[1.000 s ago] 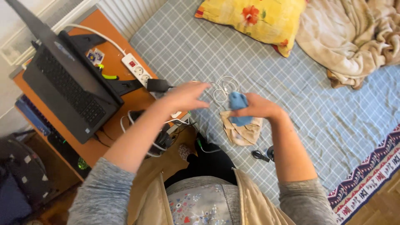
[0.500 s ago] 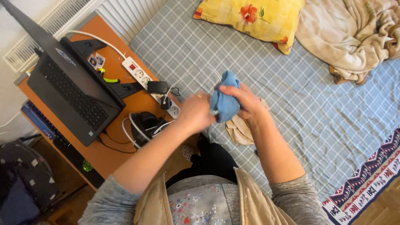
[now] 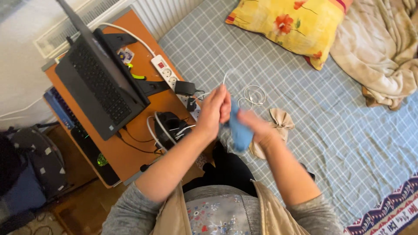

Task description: The person wipes a pair of over-ear headphones with a blue microfiber cloth, then places them on the desk. They also wipe a power strip and plug in a charger, and coil a white cable before setting it down.

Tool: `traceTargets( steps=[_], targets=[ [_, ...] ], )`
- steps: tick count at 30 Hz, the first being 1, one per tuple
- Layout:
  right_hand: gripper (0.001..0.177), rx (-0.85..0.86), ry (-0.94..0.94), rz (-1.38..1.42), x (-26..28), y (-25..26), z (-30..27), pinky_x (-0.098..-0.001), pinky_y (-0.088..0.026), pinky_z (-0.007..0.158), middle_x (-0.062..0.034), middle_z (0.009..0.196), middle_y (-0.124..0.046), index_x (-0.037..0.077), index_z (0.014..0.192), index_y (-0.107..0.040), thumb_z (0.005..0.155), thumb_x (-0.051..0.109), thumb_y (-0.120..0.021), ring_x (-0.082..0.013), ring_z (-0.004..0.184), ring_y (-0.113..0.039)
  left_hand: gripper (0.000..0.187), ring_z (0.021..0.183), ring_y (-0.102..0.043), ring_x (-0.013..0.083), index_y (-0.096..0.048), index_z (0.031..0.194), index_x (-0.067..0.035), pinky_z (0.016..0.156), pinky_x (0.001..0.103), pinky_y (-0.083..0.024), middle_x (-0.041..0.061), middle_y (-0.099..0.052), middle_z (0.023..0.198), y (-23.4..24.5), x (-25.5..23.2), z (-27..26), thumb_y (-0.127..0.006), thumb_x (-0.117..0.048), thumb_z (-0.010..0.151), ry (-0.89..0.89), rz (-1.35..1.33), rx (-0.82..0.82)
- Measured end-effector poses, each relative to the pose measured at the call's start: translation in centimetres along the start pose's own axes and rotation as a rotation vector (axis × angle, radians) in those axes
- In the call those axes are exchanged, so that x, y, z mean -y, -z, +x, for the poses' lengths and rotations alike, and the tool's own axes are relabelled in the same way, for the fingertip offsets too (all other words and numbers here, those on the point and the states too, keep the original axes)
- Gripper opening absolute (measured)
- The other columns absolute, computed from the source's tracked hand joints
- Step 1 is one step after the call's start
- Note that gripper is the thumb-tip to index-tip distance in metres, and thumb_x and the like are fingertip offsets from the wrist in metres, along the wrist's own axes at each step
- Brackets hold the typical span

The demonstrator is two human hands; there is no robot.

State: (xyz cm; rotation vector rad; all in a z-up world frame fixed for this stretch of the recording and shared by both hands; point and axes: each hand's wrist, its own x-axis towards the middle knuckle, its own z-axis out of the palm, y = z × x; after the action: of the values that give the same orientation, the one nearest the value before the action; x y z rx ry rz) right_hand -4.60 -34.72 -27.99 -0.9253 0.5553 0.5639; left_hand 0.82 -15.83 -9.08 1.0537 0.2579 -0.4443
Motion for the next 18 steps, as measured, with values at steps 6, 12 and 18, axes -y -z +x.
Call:
traceTargets(
  steps=[6,12,18],
  targets=[
    [0.075,0.676,0.142,-0.336,6.7,-11.5,-9.5,-0.0392,-0.052,0.087,-0.0202,0.100,-0.076,0.002,0.127,-0.064,0.072,0.047,-0.088,-0.0250,0.098,-0.073,0.037,0.039,-0.027,0.0030,-0.064,0.097,-0.002,0.032,0.015,-0.025,-0.007,-0.024,0.057,2.4,-7.4,-0.7,-0.054,-0.037,0.105,0.007,0.074,0.061],
    [0.021,0.498,-0.121,-0.827,4.3,-5.8,-8.1,-0.0281,-0.055,0.073,-0.0039,0.074,-0.079,0.009,0.077,-0.085,0.075,0.029,-0.092,-0.0136,0.070,-0.072,0.040,0.037,-0.033,0.0001,-0.067,0.098,-0.006,0.033,0.013,-0.027,-0.009,-0.034,0.050,4.2,-13.3,-2.6,-0.049,-0.039,0.107,-0.169,0.266,0.113],
    [0.027,0.256,-0.209,-0.797,-1.8,0.9,-7.0,-0.0327,-0.054,0.075,-0.0083,0.080,-0.080,0.006,0.089,-0.082,0.074,0.025,-0.094,-0.0174,0.078,-0.074,0.035,0.038,-0.034,0.0013,-0.062,0.112,-0.005,0.034,0.014,-0.030,-0.007,-0.035,0.051,4.1,-14.8,-3.6,-0.044,-0.035,0.109,-0.252,0.253,0.121]
  ],
)
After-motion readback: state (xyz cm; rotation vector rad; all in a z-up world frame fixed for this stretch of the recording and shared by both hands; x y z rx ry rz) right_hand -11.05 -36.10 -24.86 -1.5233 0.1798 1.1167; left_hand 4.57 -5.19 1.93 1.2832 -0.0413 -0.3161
